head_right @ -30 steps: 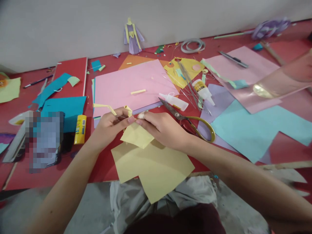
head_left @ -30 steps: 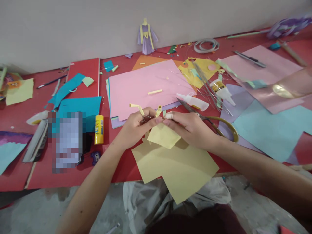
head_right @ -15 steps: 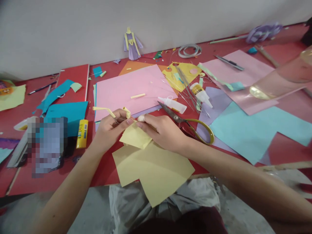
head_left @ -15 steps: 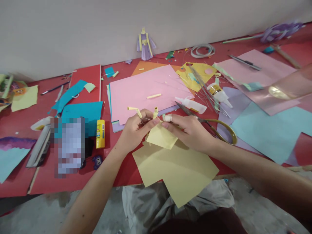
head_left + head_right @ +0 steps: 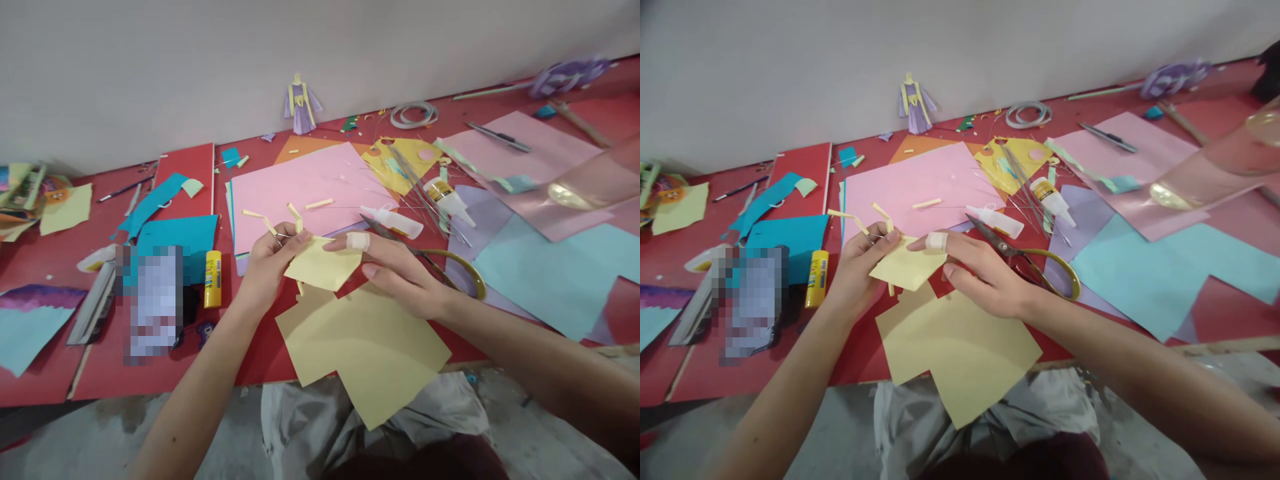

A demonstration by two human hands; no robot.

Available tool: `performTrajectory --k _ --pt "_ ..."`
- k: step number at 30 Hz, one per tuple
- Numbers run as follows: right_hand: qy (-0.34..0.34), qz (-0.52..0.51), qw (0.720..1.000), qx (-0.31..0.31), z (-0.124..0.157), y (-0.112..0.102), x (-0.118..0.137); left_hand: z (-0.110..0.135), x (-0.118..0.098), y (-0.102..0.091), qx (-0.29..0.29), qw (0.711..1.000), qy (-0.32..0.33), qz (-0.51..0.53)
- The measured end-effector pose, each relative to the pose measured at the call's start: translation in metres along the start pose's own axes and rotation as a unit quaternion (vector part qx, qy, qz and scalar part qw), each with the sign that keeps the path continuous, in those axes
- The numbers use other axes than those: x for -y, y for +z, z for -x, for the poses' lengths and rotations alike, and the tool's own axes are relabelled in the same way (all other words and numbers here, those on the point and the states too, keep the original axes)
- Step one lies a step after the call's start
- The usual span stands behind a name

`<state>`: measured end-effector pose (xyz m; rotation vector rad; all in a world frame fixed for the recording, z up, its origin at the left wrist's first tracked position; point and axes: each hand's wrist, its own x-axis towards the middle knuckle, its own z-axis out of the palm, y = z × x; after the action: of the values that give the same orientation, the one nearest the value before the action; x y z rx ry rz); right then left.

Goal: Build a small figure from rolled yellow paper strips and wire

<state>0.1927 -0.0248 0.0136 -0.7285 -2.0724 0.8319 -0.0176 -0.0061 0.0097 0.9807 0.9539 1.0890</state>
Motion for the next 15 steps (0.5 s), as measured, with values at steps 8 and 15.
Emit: performTrajectory --k 8,15 --pt "-0.082 0.105 0.987 -0.092 -0.004 0.012 -0.007 0.002 0.002 0.003 0.02 1.0 -0.01 -0.018" --pt "0.047 0.021 0.98 -0.191 -0.004 0.011 0.0 0.004 0.01 0.013 0.052 0.997 0.031 -0.037"
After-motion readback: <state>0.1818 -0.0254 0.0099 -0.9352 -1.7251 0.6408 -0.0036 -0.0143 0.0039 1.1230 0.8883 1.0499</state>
